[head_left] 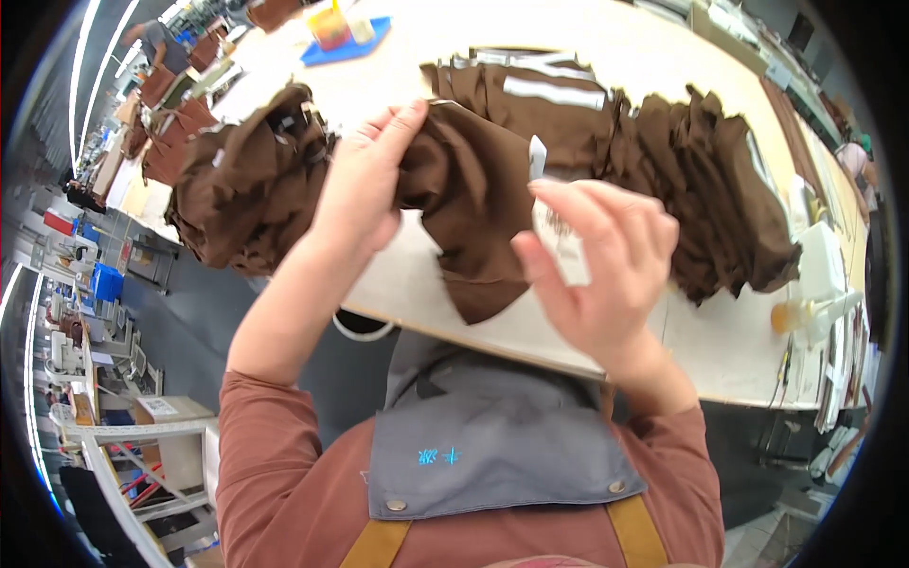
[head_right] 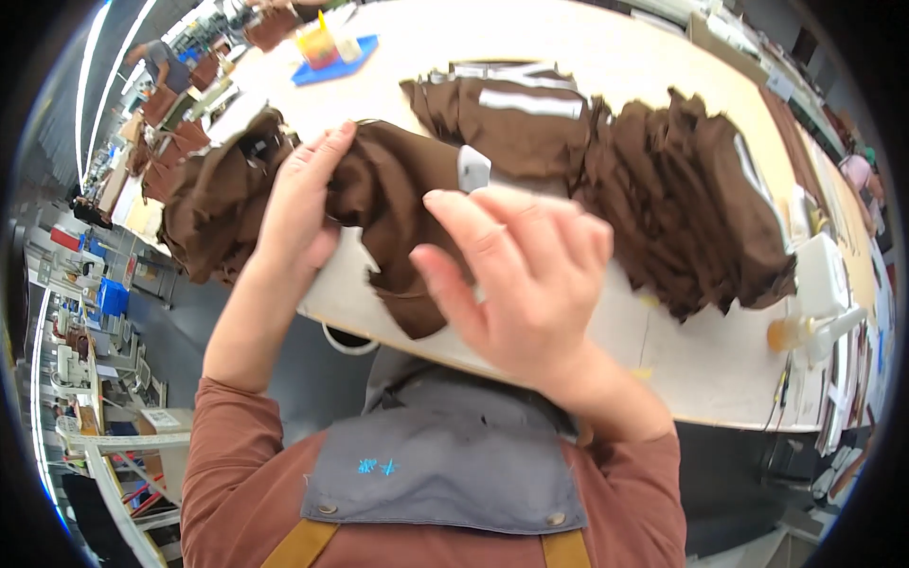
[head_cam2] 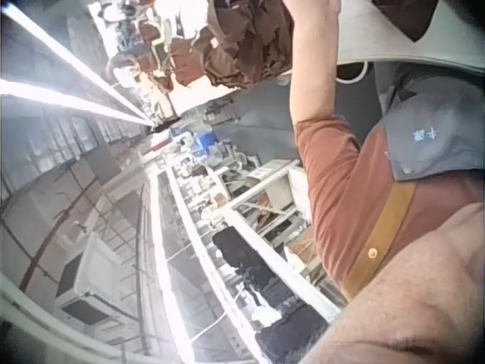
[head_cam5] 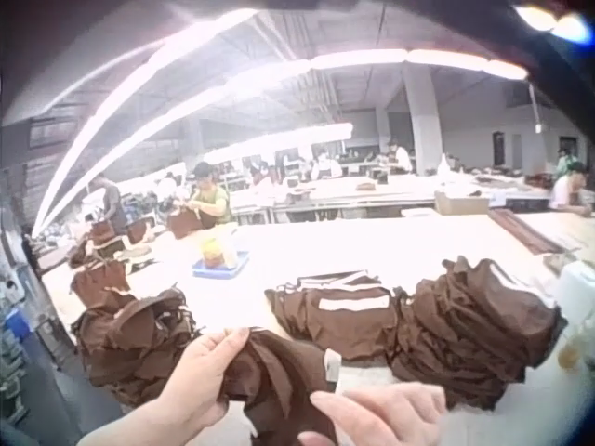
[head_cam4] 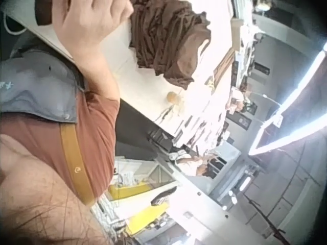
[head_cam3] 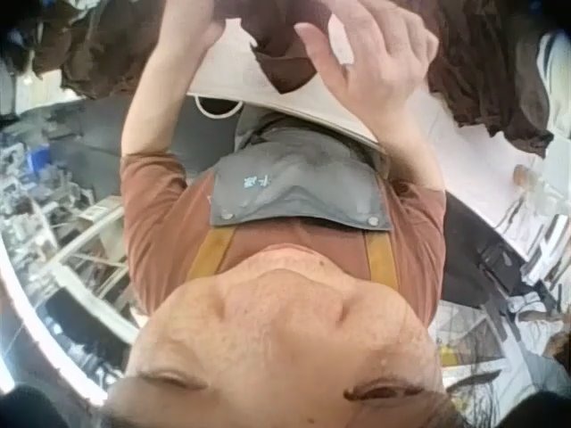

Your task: Inspecting and aligning garment components for assembly on a workshop table.

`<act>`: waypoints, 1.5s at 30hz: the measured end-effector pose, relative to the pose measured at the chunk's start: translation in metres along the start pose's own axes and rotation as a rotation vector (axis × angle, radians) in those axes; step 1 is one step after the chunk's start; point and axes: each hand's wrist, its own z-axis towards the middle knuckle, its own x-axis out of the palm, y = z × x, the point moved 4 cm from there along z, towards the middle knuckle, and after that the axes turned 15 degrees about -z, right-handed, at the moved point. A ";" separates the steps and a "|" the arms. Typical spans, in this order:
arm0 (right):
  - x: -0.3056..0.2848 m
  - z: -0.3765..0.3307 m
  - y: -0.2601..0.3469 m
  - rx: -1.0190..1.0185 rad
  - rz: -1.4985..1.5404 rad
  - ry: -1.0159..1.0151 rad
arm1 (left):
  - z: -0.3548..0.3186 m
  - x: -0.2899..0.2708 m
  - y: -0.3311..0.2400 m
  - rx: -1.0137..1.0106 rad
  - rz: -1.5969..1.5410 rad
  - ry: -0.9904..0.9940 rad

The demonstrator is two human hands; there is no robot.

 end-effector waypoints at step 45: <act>0.036 0.052 -0.027 -0.104 0.477 0.433 | -0.038 0.036 -0.013 0.232 0.870 0.437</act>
